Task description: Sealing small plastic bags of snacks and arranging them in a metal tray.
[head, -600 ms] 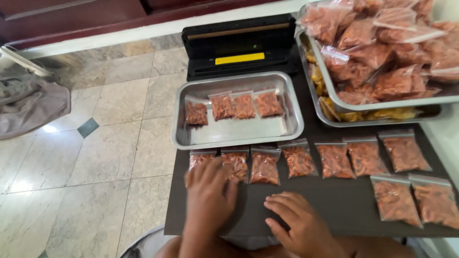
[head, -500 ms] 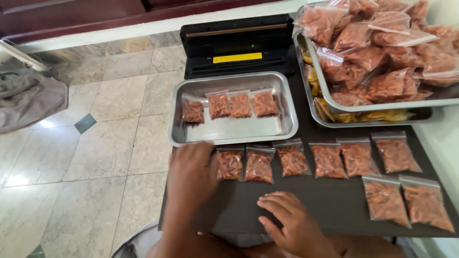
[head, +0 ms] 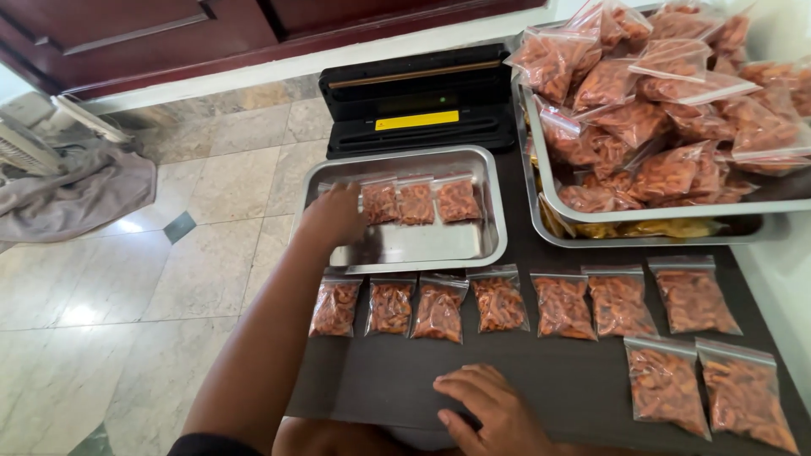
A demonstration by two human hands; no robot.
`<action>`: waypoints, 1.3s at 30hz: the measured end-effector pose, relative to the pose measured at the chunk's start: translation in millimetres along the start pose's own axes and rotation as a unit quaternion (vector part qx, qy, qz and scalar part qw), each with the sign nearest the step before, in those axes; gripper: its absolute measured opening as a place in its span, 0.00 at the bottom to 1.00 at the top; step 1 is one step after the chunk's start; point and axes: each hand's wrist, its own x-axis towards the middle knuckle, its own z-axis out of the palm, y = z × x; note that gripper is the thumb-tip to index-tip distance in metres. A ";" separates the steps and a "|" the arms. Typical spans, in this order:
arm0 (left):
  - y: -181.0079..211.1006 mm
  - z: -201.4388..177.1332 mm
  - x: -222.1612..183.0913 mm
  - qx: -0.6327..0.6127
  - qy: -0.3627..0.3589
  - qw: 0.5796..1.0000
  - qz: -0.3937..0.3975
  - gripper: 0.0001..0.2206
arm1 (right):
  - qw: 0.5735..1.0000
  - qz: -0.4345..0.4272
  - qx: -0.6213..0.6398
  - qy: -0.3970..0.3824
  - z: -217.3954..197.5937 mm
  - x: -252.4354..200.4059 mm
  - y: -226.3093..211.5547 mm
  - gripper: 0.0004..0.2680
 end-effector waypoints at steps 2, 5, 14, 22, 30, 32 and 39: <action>21.3 -13.9 -13.0 0.034 -0.016 0.999 0.013 0.31 | 1.000 -0.003 0.011 0.004 2.1 -1.5 3.4 0.13; 32.5 -10.8 -13.3 0.083 -0.042 0.994 0.055 0.33 | 1.000 0.000 0.020 0.008 1.2 -3.3 3.1 0.13; 13.5 -2.3 -9.4 0.129 -0.009 0.990 0.052 0.31 | 0.999 -0.017 0.021 0.024 -0.2 -3.6 2.4 0.13; -34.7 21.4 11.1 0.128 0.026 0.990 0.045 0.23 | 1.000 0.022 0.014 -0.003 3.2 -3.9 4.2 0.13; -39.8 37.4 33.1 0.131 0.065 0.988 0.053 0.13 | 1.000 0.018 0.001 0.007 7.2 -8.0 11.1 0.12; -36.3 34.3 29.7 0.128 0.059 0.988 0.060 0.14 | 1.000 0.027 0.005 0.001 6.9 -8.4 10.4 0.12; -27.7 23.1 19.6 0.113 0.031 0.991 0.062 0.15 | 1.000 0.020 -0.006 0.014 9.6 -10.7 14.1 0.13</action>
